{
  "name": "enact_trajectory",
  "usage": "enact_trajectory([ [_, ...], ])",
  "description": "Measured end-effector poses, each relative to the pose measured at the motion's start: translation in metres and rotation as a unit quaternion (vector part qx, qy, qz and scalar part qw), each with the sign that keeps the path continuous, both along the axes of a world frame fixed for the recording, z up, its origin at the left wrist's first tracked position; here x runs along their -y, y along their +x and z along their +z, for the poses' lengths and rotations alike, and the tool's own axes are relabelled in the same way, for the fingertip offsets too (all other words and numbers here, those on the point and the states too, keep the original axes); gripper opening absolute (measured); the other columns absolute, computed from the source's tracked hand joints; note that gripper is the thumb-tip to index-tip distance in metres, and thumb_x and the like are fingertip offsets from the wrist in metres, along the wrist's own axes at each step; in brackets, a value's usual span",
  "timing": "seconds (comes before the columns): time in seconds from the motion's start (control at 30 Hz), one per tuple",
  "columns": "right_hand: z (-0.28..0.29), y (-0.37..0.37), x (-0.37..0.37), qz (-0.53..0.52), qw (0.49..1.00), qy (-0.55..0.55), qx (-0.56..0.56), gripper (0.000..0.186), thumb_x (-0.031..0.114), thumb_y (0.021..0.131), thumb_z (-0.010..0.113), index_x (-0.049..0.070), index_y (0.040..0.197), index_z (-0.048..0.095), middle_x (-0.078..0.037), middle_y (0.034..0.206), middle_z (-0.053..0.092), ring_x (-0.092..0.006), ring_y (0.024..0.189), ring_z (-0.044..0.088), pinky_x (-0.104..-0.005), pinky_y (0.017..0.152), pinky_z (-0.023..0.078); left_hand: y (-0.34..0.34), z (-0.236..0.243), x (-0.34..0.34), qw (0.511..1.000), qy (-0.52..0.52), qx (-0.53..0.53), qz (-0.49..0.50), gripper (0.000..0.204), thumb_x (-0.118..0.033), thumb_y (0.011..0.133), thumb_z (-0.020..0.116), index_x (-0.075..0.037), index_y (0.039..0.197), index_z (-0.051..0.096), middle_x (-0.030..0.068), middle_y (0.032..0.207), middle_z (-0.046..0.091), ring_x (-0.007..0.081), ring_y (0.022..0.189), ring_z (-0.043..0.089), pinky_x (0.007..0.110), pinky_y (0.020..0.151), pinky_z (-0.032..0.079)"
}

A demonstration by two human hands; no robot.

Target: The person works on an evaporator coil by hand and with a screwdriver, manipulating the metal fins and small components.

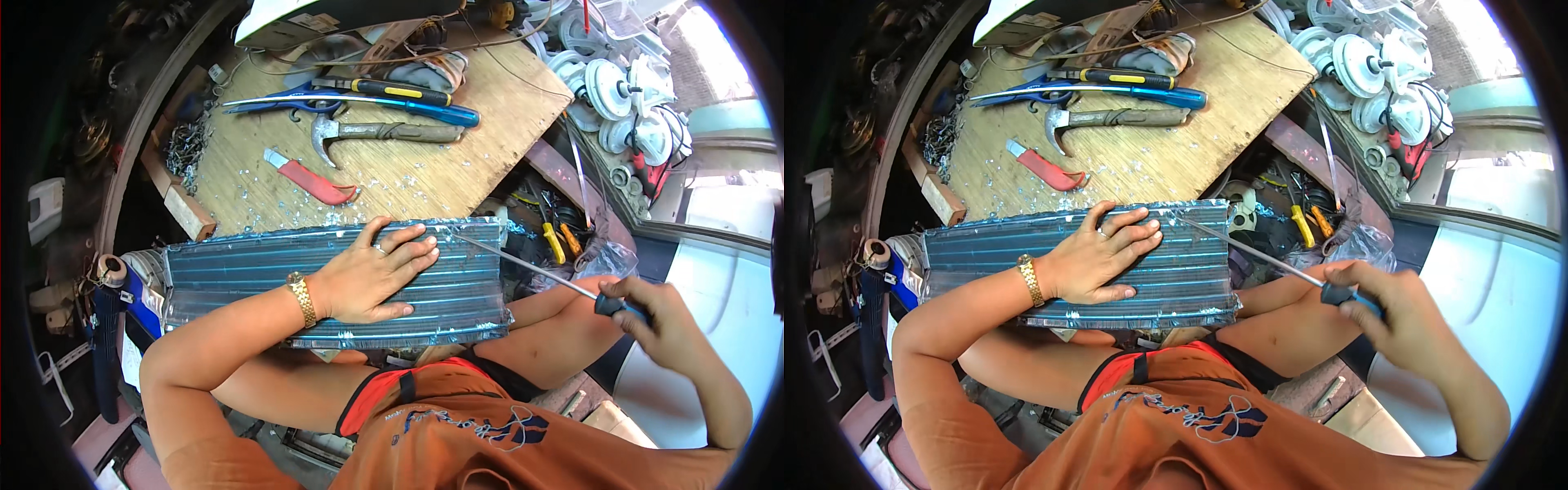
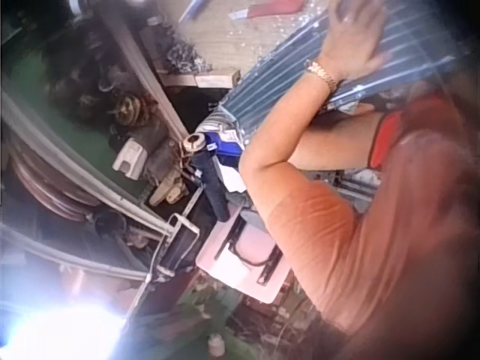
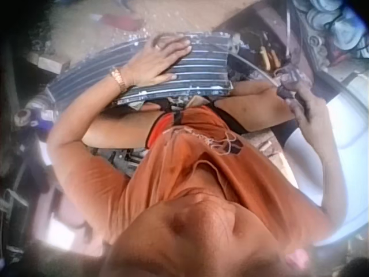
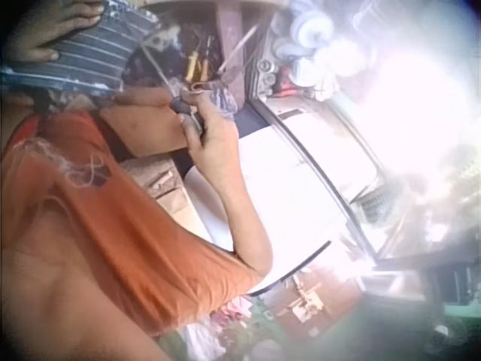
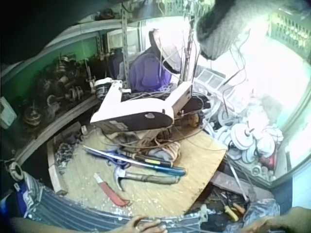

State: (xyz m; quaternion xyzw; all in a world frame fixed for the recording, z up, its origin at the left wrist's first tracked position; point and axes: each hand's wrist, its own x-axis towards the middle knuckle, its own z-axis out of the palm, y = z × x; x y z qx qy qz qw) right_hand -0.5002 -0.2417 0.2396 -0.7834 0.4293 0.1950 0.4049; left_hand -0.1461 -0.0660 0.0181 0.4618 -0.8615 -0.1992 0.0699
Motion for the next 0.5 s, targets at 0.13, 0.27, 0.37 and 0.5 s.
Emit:
enact_trajectory([
  [0.13,0.001,-0.005,-0.041,0.044,0.998,-0.043,0.002,0.035,-0.001,0.091,0.073,0.003,0.126,0.068,-0.02,0.114,0.076,-0.0435,0.099,0.074,-0.0457,0.088,0.06,0.003,-0.001,-0.002,1.0,0.007,-0.003,0.002,0.085,-0.06,0.101,0.052,-0.004,0.164,0.04,0.0157,0.164,0.044,0.0342,0.16,0.031,0.061,0.128,0.015],
  [0.27,-0.001,-0.02,-0.028,0.001,0.998,-0.042,0.055,0.035,-0.004,0.092,0.07,0.0,0.126,0.067,-0.02,0.12,0.074,-0.0411,0.104,0.075,-0.0438,0.093,0.059,0.004,0.003,0.003,1.0,-0.005,-0.003,0.005,0.086,-0.06,0.101,0.052,-0.004,0.164,0.041,0.0159,0.165,0.043,0.0353,0.158,0.033,0.059,0.129,0.016],
  [0.37,0.0,-0.028,-0.026,0.008,0.993,-0.049,0.107,0.036,-0.007,0.092,0.068,-0.003,0.127,0.065,-0.019,0.123,0.074,-0.0379,0.107,0.076,-0.0425,0.095,0.058,0.005,0.008,0.004,1.0,-0.01,-0.006,0.007,0.082,-0.056,0.101,0.057,-0.004,0.162,0.042,0.0151,0.165,0.044,0.0336,0.158,0.034,0.06,0.129,0.018],
  [0.5,0.009,-0.02,-0.017,-0.018,0.999,-0.028,0.03,0.037,-0.007,0.091,0.069,-0.002,0.128,0.066,-0.02,0.121,0.075,-0.0363,0.105,0.077,-0.041,0.092,0.058,0.006,0.004,0.004,1.0,-0.009,-0.006,0.006,0.084,-0.058,0.1,0.056,-0.005,0.163,0.042,0.0153,0.165,0.044,0.0343,0.158,0.034,0.059,0.128,0.018],
])
